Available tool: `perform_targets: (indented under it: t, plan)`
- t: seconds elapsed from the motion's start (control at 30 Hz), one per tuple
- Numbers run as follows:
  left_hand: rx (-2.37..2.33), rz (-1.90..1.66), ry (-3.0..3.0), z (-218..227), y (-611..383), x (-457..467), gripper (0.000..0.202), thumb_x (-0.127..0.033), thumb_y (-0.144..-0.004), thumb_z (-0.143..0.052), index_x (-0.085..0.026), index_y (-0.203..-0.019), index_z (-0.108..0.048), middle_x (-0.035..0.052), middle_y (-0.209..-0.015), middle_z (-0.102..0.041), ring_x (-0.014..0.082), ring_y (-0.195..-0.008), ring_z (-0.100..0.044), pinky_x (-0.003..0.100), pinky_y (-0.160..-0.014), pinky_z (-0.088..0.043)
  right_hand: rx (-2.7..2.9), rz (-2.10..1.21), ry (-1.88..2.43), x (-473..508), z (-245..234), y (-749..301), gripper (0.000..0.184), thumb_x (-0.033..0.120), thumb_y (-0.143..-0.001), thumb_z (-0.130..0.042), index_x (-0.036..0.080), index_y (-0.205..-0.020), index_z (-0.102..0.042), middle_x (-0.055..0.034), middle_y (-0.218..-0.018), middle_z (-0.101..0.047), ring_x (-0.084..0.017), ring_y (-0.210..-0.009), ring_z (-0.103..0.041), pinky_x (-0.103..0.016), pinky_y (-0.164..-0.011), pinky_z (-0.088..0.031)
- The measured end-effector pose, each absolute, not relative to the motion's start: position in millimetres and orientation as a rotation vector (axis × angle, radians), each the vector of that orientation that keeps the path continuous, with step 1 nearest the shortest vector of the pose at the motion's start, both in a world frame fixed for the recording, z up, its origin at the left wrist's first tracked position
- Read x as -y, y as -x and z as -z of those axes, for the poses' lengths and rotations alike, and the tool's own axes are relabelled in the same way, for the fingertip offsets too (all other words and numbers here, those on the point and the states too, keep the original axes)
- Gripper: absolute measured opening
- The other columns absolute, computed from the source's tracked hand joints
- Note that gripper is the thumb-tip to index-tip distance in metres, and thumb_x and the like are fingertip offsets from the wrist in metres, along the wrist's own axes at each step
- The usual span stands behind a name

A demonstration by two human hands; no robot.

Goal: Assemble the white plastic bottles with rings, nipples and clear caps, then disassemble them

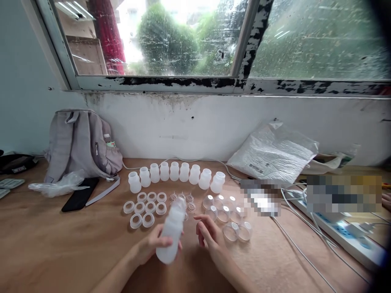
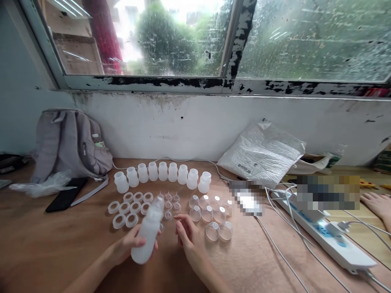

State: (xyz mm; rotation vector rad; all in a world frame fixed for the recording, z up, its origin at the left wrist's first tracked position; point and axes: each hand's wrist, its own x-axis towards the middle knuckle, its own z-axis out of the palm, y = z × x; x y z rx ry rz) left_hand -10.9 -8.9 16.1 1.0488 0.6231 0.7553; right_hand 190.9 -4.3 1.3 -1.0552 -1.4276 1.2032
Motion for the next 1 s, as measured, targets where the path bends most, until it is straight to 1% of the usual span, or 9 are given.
perform_targets:
  t: [0.07,0.17,0.2,0.37,0.47,0.63,0.83,0.9,1.0]
  plan:
    - [-0.709,-0.985,-1.052,-20.3,23.6,0.4,0.046,-0.039,-0.066,-0.061,-0.012,-0.103,-0.057,0.0108,-0.084,-0.064,0.0185,-0.066,-0.06,0.027,-0.058,-0.045,1.498,-1.184,1.101,2.7,2.3,-189.9,0.023,0.04,-0.085,-0.041,0.021,-0.096,-0.047,0.0042,-0.062,-0.041,-0.008,-0.046,-0.039,-0.02,-0.043,-0.032]
    - [-0.907,-1.269,-1.039,-23.2,46.7,-16.2,0.042,-0.038,-0.072,-0.056,-0.012,-0.105,-0.057,0.0107,-0.086,-0.064,0.0199,-0.068,-0.06,0.027,-0.057,-0.045,1.658,-1.1,1.131,2.3,8.0,-186.1,0.021,0.037,-0.085,-0.041,0.02,-0.095,-0.047,0.0045,-0.06,-0.041,-0.009,-0.047,-0.04,-0.021,-0.045,-0.033]
    - [-0.963,-1.361,-1.045,-23.2,55.3,-22.2,0.043,-0.038,-0.07,-0.058,-0.011,-0.104,-0.057,0.0103,-0.086,-0.064,0.0206,-0.069,-0.06,0.027,-0.056,-0.045,1.714,-1.062,1.126,2.8,9.4,-184.4,0.019,0.036,-0.085,-0.041,0.02,-0.093,-0.047,0.0045,-0.06,-0.041,-0.009,-0.048,-0.04,-0.021,-0.046,-0.032]
    - [-1.164,-1.749,-0.966,-17.3,100.6,-48.5,0.045,-0.038,-0.059,-0.067,-0.012,-0.096,-0.061,0.0058,-0.087,-0.065,0.0223,-0.082,-0.059,0.029,-0.069,-0.046,1.906,-0.895,1.107,6.1,11.6,-178.6,0.016,0.031,-0.084,-0.042,0.019,-0.091,-0.049,0.0025,-0.063,-0.046,-0.01,-0.052,-0.041,-0.022,-0.05,-0.033]
    - [-1.315,-1.82,-1.039,-6.6,125.5,-59.5,0.043,-0.037,-0.056,-0.069,-0.013,-0.091,-0.062,0.0046,-0.084,-0.065,0.0221,-0.086,-0.058,0.03,-0.076,-0.044,1.897,-0.85,1.127,5.4,12.4,-178.4,0.016,0.03,-0.084,-0.041,0.019,-0.093,-0.048,0.0023,-0.063,-0.047,-0.01,-0.051,-0.042,-0.022,-0.05,-0.034]
    - [-1.868,-1.715,-1.158,20.4,152.5,-73.5,0.049,-0.045,-0.055,-0.066,-0.012,-0.091,-0.058,0.0078,-0.082,-0.065,0.0231,-0.075,-0.061,0.033,-0.068,-0.047,1.872,-0.816,1.151,2.2,15.7,-179.3,0.014,0.027,-0.083,-0.041,0.019,-0.093,-0.047,0.0027,-0.062,-0.047,-0.011,-0.05,-0.044,-0.022,-0.049,-0.035]
    - [-2.005,-1.602,-1.35,35.5,159.2,-84.7,0.046,-0.046,-0.051,-0.067,-0.015,-0.083,-0.059,0.007,-0.078,-0.062,0.0257,-0.074,-0.058,0.038,-0.07,-0.046,1.909,-0.766,1.167,0.4,20.2,-178.7,0.014,0.021,-0.081,-0.04,0.019,-0.093,-0.047,0.002,-0.064,-0.049,-0.012,-0.053,-0.047,-0.022,-0.051,-0.037]
    - [-2.038,-1.572,-1.392,35.4,157.6,-85.4,0.046,-0.046,-0.051,-0.066,-0.015,-0.083,-0.058,0.008,-0.081,-0.06,0.0272,-0.079,-0.056,0.04,-0.073,-0.045,1.925,-0.758,1.182,0.0,21.3,-178.1,0.014,0.02,-0.081,-0.04,0.019,-0.093,-0.047,0.002,-0.063,-0.049,-0.012,-0.053,-0.047,-0.022,-0.051,-0.037]
    - [-2.157,-1.672,-1.463,28.9,151.3,-80.8,0.057,-0.046,-0.051,-0.067,-0.013,-0.096,-0.054,0.0128,-0.098,-0.054,0.0304,-0.097,-0.049,0.042,-0.083,-0.04,1.941,-0.745,1.189,-0.4,21.9,-177.7,0.014,0.018,-0.081,-0.039,0.019,-0.092,-0.047,0.0019,-0.063,-0.049,-0.012,-0.053,-0.047,-0.022,-0.052,-0.037]
